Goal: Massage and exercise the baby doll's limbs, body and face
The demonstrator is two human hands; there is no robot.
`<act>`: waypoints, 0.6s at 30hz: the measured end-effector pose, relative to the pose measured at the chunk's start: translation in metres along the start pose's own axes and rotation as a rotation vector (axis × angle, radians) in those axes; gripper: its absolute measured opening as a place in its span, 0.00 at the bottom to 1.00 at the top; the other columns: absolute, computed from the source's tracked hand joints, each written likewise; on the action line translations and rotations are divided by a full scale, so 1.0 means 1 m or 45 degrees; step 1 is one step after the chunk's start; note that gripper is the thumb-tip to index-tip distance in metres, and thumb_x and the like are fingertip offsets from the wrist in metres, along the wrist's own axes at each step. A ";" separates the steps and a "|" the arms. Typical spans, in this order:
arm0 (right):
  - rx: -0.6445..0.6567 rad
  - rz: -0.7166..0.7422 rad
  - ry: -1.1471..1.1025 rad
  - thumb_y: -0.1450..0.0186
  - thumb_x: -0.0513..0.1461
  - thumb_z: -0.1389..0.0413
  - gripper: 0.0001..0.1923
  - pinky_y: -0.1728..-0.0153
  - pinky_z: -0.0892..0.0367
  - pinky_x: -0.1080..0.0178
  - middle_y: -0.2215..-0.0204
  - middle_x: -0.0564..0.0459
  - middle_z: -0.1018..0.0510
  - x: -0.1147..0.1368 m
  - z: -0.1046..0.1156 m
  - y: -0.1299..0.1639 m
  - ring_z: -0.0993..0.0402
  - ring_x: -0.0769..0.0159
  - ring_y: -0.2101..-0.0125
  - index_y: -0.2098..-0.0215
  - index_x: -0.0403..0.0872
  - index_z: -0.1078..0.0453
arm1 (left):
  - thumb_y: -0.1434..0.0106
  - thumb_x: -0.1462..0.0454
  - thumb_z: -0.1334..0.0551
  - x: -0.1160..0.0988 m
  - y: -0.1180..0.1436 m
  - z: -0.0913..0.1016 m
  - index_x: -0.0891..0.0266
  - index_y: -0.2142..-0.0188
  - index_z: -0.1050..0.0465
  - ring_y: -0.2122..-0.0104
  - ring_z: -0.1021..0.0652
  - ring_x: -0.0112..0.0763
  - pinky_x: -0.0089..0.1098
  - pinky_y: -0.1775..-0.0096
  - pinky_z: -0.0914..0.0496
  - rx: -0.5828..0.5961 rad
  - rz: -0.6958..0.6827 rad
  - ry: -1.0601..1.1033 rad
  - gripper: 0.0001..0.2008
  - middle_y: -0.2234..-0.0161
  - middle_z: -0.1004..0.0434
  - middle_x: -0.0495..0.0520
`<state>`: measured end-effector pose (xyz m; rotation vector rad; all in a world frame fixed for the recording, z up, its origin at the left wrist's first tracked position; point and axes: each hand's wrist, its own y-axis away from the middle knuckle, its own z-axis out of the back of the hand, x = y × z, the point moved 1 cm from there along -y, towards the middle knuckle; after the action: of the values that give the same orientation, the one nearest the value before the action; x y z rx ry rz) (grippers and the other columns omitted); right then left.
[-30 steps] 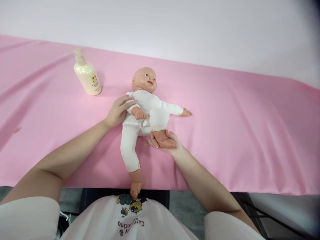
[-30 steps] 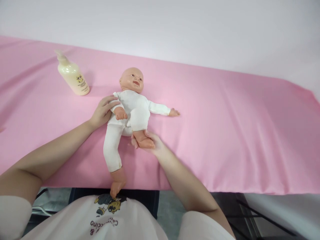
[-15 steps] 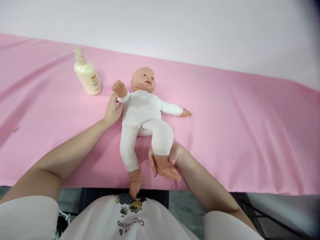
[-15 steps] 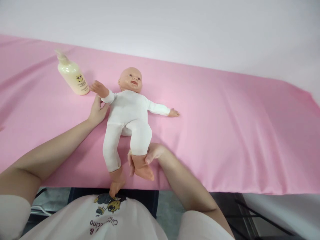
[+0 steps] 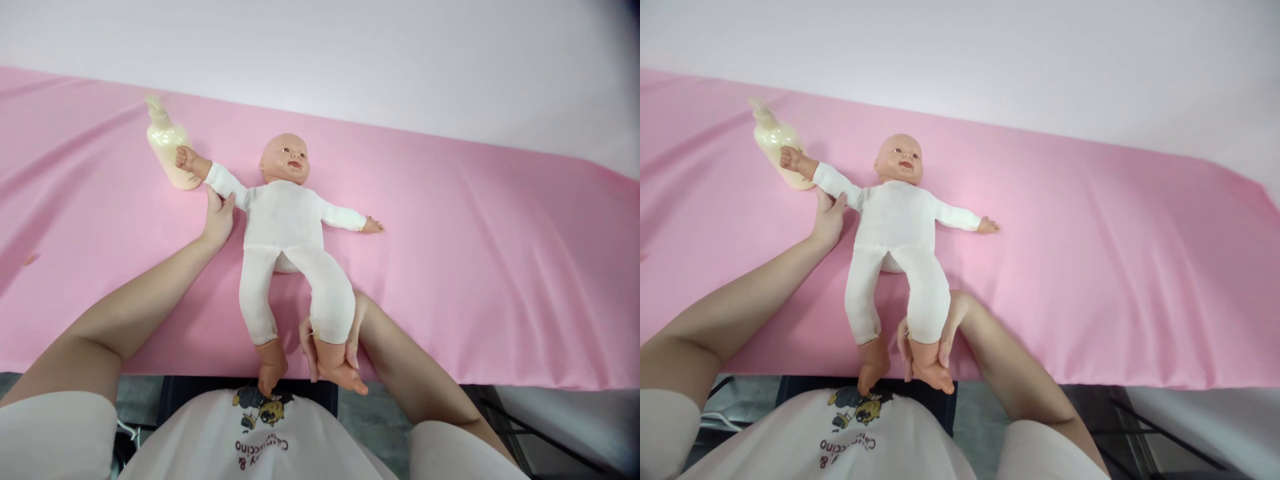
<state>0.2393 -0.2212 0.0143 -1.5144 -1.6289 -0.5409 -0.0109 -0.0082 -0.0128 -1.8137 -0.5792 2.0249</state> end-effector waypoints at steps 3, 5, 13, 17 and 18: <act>0.077 0.176 0.037 0.46 0.39 0.27 0.28 0.51 0.25 0.62 0.54 0.49 0.16 0.002 0.000 0.000 0.17 0.60 0.49 0.52 0.46 0.32 | 0.31 0.42 0.41 -0.009 0.001 -0.002 0.49 0.35 0.43 0.38 0.26 0.41 0.49 0.33 0.35 0.025 -0.054 -0.026 0.32 0.39 0.30 0.60; 0.114 0.261 0.076 0.43 0.40 0.29 0.25 0.49 0.26 0.60 0.53 0.48 0.18 0.007 -0.001 0.001 0.18 0.61 0.47 0.51 0.46 0.33 | 0.30 0.42 0.42 -0.012 0.002 -0.003 0.51 0.37 0.41 0.40 0.26 0.41 0.50 0.33 0.35 0.055 -0.098 -0.062 0.30 0.42 0.28 0.59; -0.111 0.530 0.099 0.38 0.50 0.33 0.26 0.49 0.28 0.59 0.61 0.44 0.17 0.029 0.003 0.009 0.18 0.63 0.60 0.51 0.44 0.33 | 0.25 0.47 0.47 -0.035 0.010 -0.004 0.57 0.38 0.35 0.38 0.28 0.44 0.50 0.34 0.34 0.267 -0.318 -0.285 0.24 0.42 0.27 0.63; -0.511 0.738 0.057 0.35 0.60 0.41 0.28 0.46 0.30 0.56 0.71 0.51 0.21 0.031 0.008 0.016 0.25 0.66 0.67 0.53 0.45 0.32 | 0.24 0.54 0.49 -0.051 0.011 -0.008 0.56 0.40 0.29 0.39 0.27 0.43 0.50 0.35 0.33 0.380 -0.490 -0.372 0.20 0.41 0.26 0.62; -0.639 0.745 0.037 0.35 0.60 0.42 0.28 0.47 0.30 0.57 0.72 0.53 0.22 0.031 0.008 0.018 0.27 0.67 0.69 0.54 0.45 0.32 | 0.24 0.55 0.48 -0.053 0.011 -0.009 0.55 0.41 0.28 0.39 0.27 0.42 0.49 0.36 0.33 0.403 -0.507 -0.398 0.19 0.41 0.26 0.61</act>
<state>0.2559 -0.1932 0.0301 -2.2258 -0.9790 -0.6579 0.0044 -0.0452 0.0255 -1.1101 -0.6065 1.9915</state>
